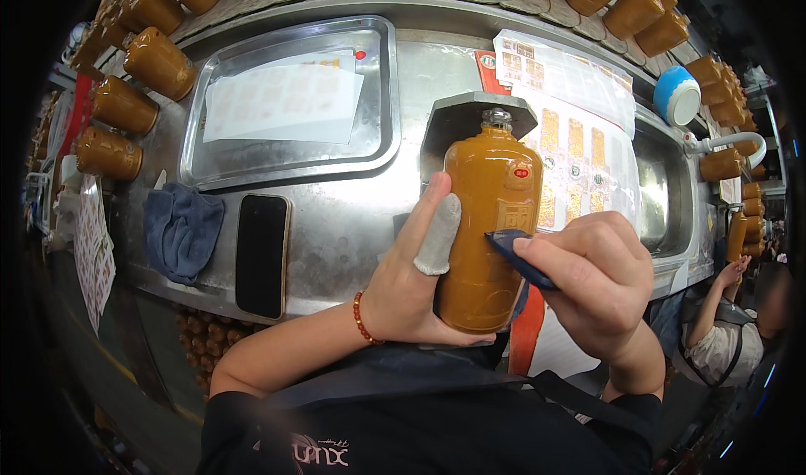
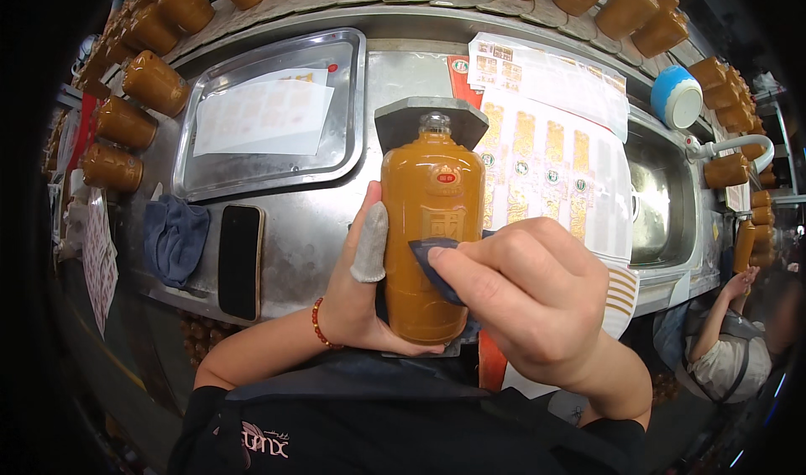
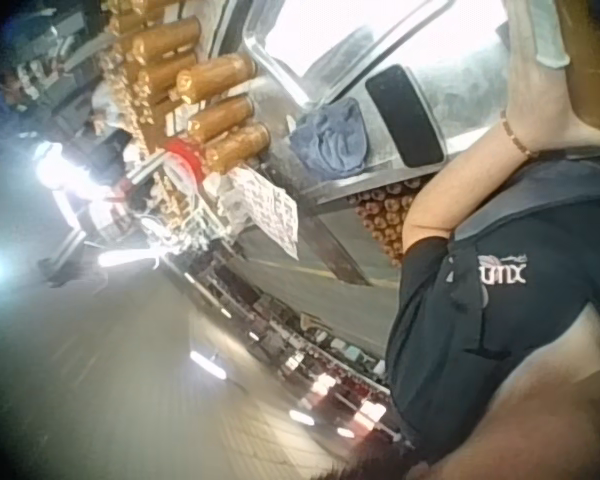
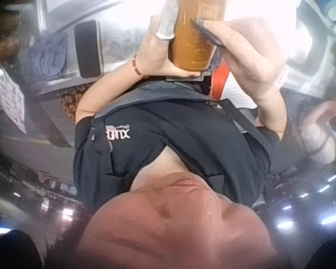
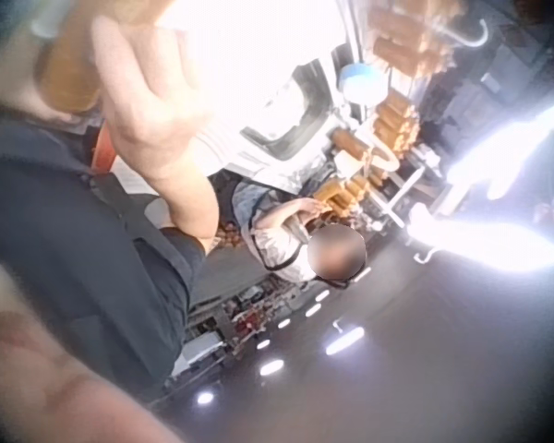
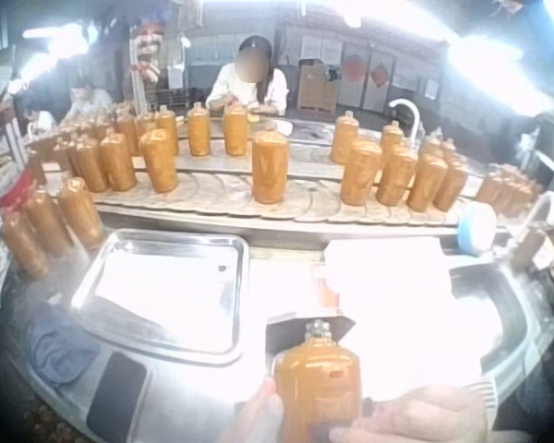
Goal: The person holds a brown bottle and applies a small red sticker and a larger transparent label to its surface. They smooth the labels with a blue cloth and rotate the bottle to inspect the placement. The person then places the bottle on a conveyor belt and picks up another bottle to repeat the process.
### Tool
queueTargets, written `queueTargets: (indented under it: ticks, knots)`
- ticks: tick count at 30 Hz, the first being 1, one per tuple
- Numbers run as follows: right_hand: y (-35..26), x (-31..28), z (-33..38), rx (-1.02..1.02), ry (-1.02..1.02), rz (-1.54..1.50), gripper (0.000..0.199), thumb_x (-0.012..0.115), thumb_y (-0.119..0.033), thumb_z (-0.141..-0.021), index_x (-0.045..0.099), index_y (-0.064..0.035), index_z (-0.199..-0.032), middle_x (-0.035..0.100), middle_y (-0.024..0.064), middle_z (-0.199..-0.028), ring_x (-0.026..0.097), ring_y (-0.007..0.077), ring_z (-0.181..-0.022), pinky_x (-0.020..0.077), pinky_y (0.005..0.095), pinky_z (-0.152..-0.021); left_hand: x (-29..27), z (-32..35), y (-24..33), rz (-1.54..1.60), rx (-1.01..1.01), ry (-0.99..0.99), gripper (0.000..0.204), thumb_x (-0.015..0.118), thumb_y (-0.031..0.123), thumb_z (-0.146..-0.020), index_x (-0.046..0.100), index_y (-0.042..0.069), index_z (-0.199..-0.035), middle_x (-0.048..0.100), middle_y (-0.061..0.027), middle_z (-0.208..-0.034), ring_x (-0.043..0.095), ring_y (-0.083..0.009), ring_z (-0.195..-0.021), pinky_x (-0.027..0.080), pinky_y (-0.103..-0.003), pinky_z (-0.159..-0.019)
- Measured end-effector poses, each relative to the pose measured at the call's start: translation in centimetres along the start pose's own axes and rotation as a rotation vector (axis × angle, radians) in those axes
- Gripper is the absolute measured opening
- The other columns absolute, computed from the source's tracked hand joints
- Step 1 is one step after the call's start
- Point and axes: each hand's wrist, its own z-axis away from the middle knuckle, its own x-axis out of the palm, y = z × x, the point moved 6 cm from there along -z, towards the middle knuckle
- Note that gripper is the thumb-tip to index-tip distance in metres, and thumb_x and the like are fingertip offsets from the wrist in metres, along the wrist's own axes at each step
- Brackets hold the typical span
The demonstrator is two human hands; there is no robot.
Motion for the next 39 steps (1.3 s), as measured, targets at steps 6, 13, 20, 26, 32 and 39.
queueTargets:
  ticks: [6,13,20,26,32,39]
  knots:
    - [0.1,-0.2,-0.5,-0.037,-0.027,0.038,0.046,0.080,0.003,-0.058,0.078,-0.0044,-0.103,0.064,0.0046,-0.081,0.058,0.0230,-0.069,0.0458,0.0337,-0.056,-0.1,0.0,0.0,-0.011,-0.014,-0.002,0.140,0.097,0.051,-0.062,0.016,0.000,-0.165,0.015,-0.0327,-0.167,0.025,-0.0514,-0.153,0.032,-0.050,-0.123]
    - [0.3,-0.6,-1.4,0.008,-0.066,0.164,0.041,0.077,-0.002,-0.062,0.078,-0.0069,-0.103,0.059,0.0028,-0.078,0.055,0.0217,-0.068,0.0441,0.0328,-0.056,0.0,0.2,-0.1,0.004,-0.033,0.013,0.135,0.096,0.049,-0.063,0.021,-0.003,-0.163,0.020,-0.0326,-0.165,0.028,-0.0500,-0.152,0.033,-0.050,-0.123]
    - [0.1,-0.4,-1.6,0.012,-0.081,0.095,0.042,0.080,0.003,-0.061,0.079,-0.0066,-0.102,0.056,0.0053,-0.075,0.055,0.0240,-0.067,0.0412,0.0348,-0.057,-0.3,-0.1,0.1,0.025,0.004,0.062,0.131,0.096,0.047,-0.064,0.023,-0.004,-0.162,0.021,-0.0322,-0.165,0.029,-0.0497,-0.152,0.035,-0.050,-0.122]
    - [1.8,-1.0,-0.6,0.156,-0.001,0.045,0.028,0.082,0.006,-0.073,0.076,-0.0029,-0.100,0.056,0.0061,-0.073,0.053,0.0206,-0.067,0.0402,0.0314,-0.060,-0.2,-0.3,0.2,-0.023,0.013,0.032,0.137,0.097,0.048,-0.063,0.017,-0.001,-0.163,0.017,-0.0319,-0.166,0.026,-0.0490,-0.153,0.032,-0.050,-0.123]
    - [5.1,-1.0,2.2,0.443,0.184,-0.068,0.023,0.079,0.009,-0.078,0.075,0.0007,-0.099,0.065,0.0063,-0.080,0.056,0.0157,-0.071,0.0411,0.0277,-0.063,-0.1,-0.2,0.1,-0.010,-0.012,-0.005,0.136,0.096,0.048,-0.064,0.019,-0.002,-0.164,0.016,-0.0317,-0.166,0.025,-0.0494,-0.154,0.033,-0.050,-0.123]
    - [6.2,-1.1,2.7,0.445,0.176,-0.076,0.024,0.082,0.005,-0.078,0.077,-0.0019,-0.100,0.062,0.0061,-0.078,0.058,0.0153,-0.068,0.0444,0.0289,-0.060,0.3,0.1,-0.2,0.051,-0.030,-0.005,0.144,0.098,0.049,-0.061,0.013,0.000,-0.165,0.015,-0.0338,-0.166,0.024,-0.0504,-0.154,0.033,-0.051,-0.122]
